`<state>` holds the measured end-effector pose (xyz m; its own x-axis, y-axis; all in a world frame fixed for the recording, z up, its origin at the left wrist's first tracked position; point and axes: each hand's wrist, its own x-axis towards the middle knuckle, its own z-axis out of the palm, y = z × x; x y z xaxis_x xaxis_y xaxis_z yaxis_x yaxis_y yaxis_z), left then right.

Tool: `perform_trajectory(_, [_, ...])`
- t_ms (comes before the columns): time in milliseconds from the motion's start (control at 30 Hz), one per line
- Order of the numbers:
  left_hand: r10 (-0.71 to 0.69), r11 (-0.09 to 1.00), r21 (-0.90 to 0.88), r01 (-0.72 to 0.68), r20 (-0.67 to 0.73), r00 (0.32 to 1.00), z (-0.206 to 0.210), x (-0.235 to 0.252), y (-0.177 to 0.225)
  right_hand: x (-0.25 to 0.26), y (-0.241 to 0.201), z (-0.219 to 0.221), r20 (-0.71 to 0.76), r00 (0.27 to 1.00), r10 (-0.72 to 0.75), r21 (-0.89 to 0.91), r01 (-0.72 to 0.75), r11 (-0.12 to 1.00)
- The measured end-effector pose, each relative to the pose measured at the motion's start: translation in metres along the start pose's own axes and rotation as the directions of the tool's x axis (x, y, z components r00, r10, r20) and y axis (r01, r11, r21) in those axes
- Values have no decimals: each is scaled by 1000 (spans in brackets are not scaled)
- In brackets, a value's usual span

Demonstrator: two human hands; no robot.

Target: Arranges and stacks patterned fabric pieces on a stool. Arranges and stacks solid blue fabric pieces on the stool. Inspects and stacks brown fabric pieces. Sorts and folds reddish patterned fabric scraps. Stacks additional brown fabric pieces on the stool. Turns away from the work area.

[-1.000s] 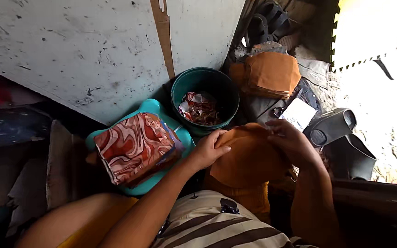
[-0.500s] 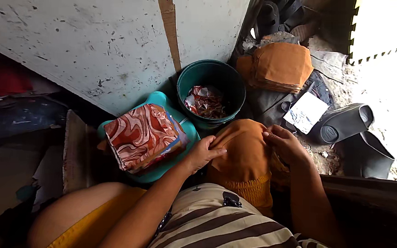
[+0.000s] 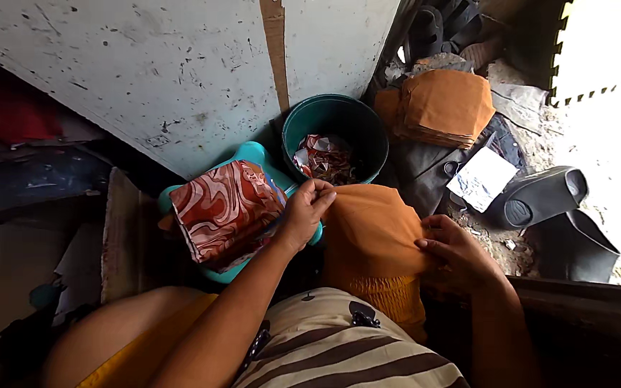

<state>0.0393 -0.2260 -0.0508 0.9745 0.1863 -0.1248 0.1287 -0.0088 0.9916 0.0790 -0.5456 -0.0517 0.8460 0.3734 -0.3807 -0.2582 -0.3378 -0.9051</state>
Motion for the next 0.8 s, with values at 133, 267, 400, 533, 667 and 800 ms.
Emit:
perform_trajectory(133, [151,985,83,-148,-32,988,-5,6,17,-17,9,-1,30,999,29,-126,-25,992])
perform_trajectory(267, [280,949,167,-268,-50,959,-9,15,31,-29,16,-5,2,997,83,-430,-74,900])
perform_trajectory(400, [503,756,407,-512,139,853,-11,18,57,-30,-1,-4,-89,956,-281,-602,173,780])
perform_trajectory(533, [664,412,473,-779,430,612,-7,20,98,4,-71,14,-68,766,-639,-483,535,693])
perform_trajectory(667, [698,252,521,-815,485,527,-12,9,143,59,-136,56,347,580,-737,-190,813,550])
perform_trajectory(800, [740,322,684,-655,250,625,-63,-7,165,94,-155,84,525,681,-510,-110,649,753])
